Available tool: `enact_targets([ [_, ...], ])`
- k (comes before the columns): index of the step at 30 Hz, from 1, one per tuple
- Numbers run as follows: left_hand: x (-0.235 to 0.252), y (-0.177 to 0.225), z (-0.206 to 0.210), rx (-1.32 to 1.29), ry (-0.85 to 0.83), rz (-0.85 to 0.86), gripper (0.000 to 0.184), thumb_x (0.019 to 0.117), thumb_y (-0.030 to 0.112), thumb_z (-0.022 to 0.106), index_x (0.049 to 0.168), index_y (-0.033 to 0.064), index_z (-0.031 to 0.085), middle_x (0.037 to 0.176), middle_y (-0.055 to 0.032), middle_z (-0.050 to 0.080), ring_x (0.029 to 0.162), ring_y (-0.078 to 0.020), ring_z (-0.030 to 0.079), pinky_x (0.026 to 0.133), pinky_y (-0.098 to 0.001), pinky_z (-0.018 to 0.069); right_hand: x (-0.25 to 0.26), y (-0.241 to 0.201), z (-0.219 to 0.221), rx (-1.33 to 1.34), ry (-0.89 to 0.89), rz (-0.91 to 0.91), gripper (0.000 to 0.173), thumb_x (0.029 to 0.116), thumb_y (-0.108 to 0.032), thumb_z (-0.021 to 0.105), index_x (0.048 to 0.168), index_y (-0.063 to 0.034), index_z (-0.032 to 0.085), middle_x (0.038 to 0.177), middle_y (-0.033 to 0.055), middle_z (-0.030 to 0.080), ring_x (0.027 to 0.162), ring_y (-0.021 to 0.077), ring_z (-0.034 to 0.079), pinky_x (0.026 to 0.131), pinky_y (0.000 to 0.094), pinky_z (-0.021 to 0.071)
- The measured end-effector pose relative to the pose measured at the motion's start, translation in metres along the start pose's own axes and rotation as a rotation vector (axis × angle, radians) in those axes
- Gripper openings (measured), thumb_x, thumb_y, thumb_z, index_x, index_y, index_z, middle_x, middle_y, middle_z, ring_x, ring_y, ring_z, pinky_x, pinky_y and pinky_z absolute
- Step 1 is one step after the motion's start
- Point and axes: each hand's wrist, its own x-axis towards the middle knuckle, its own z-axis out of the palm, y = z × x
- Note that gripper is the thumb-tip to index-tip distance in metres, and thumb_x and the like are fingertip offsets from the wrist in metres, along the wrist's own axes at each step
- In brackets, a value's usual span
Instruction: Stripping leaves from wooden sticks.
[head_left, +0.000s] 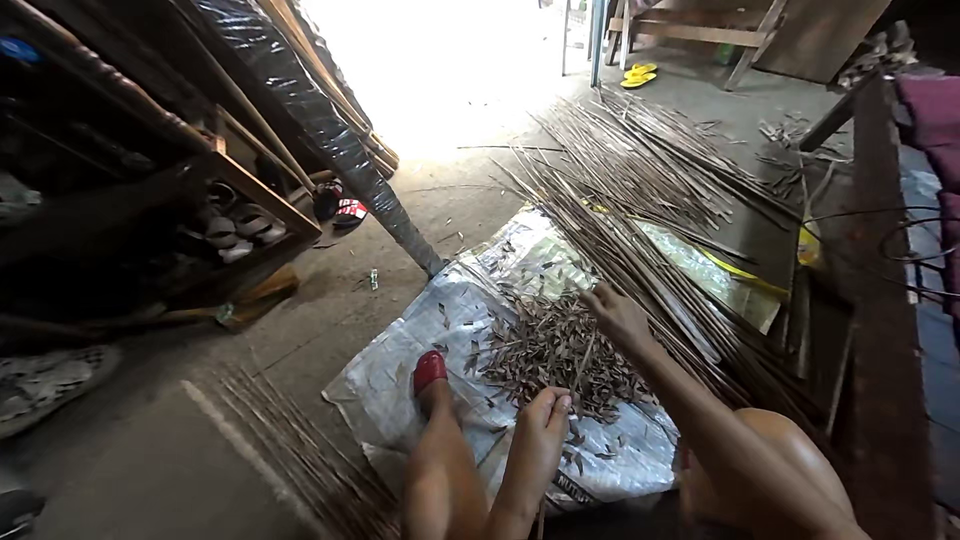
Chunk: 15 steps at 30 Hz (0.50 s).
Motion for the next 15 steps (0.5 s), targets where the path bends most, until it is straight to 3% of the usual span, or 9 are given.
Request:
enact_targets([
  [1, 0.001, 0.0, 0.0, -0.007, 0.008, -0.011, 0.024, 0.1082, 0.013, 0.046, 0.116, 0.0037, 0.067, 0.066, 0.0052, 0.047, 0.051, -0.0039, 0.04, 0.049, -0.0211, 0.0351, 0.006, 0.005, -0.002, 0.13, 0.022, 0.04, 0.047, 0.1099, -0.041, 0.04, 0.123, -0.0013, 0.062, 0.098, 0.0206, 0.066, 0.091, 0.0344, 0.063, 0.084, 0.0567, 0.048],
  [4, 0.005, 0.0, -0.006, -0.019, 0.074, -0.013, 0.024, 0.1081, 0.012, 0.046, 0.116, 0.0023, 0.067, 0.066, 0.0046, 0.047, 0.051, -0.0036, 0.039, 0.048, -0.0206, 0.0337, 0.004, 0.003, -0.004, 0.486, -0.099, -0.004, 0.037, 0.1118, -0.031, 0.037, 0.123, -0.0012, 0.057, 0.073, -0.0012, 0.046, 0.057, 0.0065, 0.041, 0.055, 0.0249, 0.0387],
  [5, 0.006, -0.001, -0.008, -0.016, 0.096, -0.004, 0.025, 0.1081, 0.012, 0.046, 0.116, 0.002, 0.067, 0.067, 0.0046, 0.047, 0.051, -0.0034, 0.039, 0.048, -0.0204, 0.0339, 0.0, -0.001, -0.004, 0.576, -0.198, -0.049, 0.037, 0.1118, -0.028, 0.034, 0.128, -0.0008, 0.054, 0.07, -0.0049, 0.043, 0.052, 0.0027, 0.037, 0.05, 0.0203, 0.0353],
  [7, 0.007, -0.002, -0.01, -0.018, 0.12, 0.005, 0.025, 0.1082, 0.012, 0.045, 0.116, 0.0019, 0.067, 0.068, 0.0045, 0.048, 0.052, -0.0029, 0.039, 0.05, -0.0201, 0.0343, -0.007, -0.005, -0.004, 0.61, -0.334, -0.134, 0.039, 0.111, -0.025, 0.033, 0.133, 0.0002, 0.053, 0.07, -0.0069, 0.041, 0.052, 0.0007, 0.035, 0.049, 0.018, 0.0331],
  [10, 0.005, -0.001, -0.009, -0.047, 0.116, 0.014, 0.025, 0.108, 0.012, 0.045, 0.116, 0.0023, 0.067, 0.066, 0.0054, 0.046, 0.051, -0.0024, 0.038, 0.048, -0.0193, 0.0331, -0.006, -0.001, -0.001, 0.399, -0.307, -0.194, 0.037, 0.111, -0.029, 0.036, 0.12, -0.0017, 0.059, 0.076, -0.0033, 0.046, 0.06, 0.0033, 0.041, 0.059, 0.0224, 0.0387],
  [13, 0.004, -0.001, -0.003, -0.033, 0.068, 0.026, 0.025, 0.1083, 0.013, 0.045, 0.116, 0.0033, 0.067, 0.065, 0.0054, 0.046, 0.05, -0.0032, 0.039, 0.048, -0.0204, 0.0334, -0.008, -0.004, 0.001, 0.054, -0.23, -0.202, 0.045, 0.1092, -0.04, 0.04, 0.122, -0.0036, 0.062, 0.091, 0.0149, 0.065, 0.082, 0.0292, 0.062, 0.079, 0.0528, 0.0488],
  [15, 0.006, 0.0, -0.001, 0.017, 0.065, 0.029, 0.026, 0.1085, 0.013, 0.045, 0.117, 0.0035, 0.067, 0.068, 0.0036, 0.048, 0.053, -0.0049, 0.042, 0.052, -0.0223, 0.0371, -0.012, -0.011, 0.005, -0.066, -0.189, -0.153, 0.047, 0.1091, -0.044, 0.039, 0.124, -0.0059, 0.062, 0.091, 0.0181, 0.066, 0.087, 0.0371, 0.065, 0.08, 0.0599, 0.0482],
])
